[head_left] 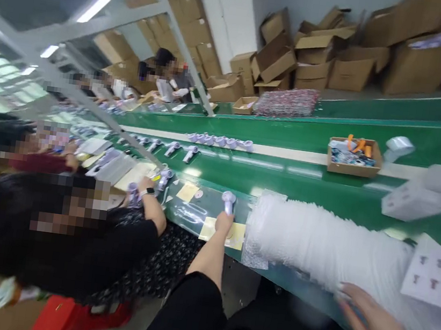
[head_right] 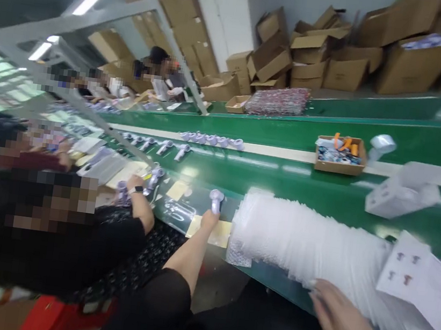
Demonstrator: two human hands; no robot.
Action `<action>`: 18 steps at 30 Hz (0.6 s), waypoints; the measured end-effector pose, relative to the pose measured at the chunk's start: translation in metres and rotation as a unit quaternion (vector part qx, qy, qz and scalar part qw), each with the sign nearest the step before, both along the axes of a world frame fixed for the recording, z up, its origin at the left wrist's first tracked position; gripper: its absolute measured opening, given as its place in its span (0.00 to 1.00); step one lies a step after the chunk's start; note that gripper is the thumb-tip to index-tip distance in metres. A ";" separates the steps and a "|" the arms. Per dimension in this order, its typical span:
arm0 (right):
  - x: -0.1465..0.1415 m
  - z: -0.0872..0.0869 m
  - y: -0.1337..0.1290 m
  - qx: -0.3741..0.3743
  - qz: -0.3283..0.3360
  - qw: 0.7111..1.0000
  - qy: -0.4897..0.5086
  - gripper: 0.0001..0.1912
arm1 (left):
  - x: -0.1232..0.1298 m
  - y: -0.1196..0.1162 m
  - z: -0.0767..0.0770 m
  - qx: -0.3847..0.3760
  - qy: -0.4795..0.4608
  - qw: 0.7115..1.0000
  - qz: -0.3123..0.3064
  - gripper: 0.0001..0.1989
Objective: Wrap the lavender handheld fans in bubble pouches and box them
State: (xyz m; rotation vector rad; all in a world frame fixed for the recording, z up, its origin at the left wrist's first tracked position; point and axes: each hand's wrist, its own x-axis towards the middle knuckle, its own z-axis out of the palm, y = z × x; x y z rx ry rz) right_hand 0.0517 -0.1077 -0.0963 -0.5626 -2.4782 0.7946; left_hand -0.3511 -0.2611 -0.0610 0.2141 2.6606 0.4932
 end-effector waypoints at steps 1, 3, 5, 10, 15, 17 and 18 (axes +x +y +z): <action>-0.006 0.006 -0.015 -0.081 -0.002 0.996 -0.024 0.11 | 0.001 0.001 -0.001 0.015 -0.010 1.000 -0.010 0.15; -0.021 0.019 -0.042 -0.318 -0.014 0.944 -0.088 0.09 | 0.012 0.005 -0.001 0.051 -0.029 0.997 -0.040 0.19; -0.037 0.028 -0.057 -0.538 -0.083 0.837 -0.055 0.13 | 0.039 0.011 0.000 0.114 -0.068 0.989 -0.070 0.23; -0.048 0.031 -0.056 -0.784 -0.153 0.541 0.262 0.14 | 0.163 0.034 0.004 0.301 -0.425 0.842 -0.141 0.24; 0.008 0.031 -0.047 -0.776 -0.264 0.451 0.354 0.15 | 0.251 0.080 0.007 0.158 -0.488 0.717 -0.472 0.27; 0.046 0.029 -0.050 -0.761 -0.345 0.420 0.355 0.15 | 0.276 0.107 0.007 0.163 -0.328 0.718 -0.593 0.25; 0.065 0.026 -0.054 -0.749 -0.384 0.408 0.354 0.15 | 0.290 0.122 0.007 0.172 -0.235 0.700 -0.652 0.23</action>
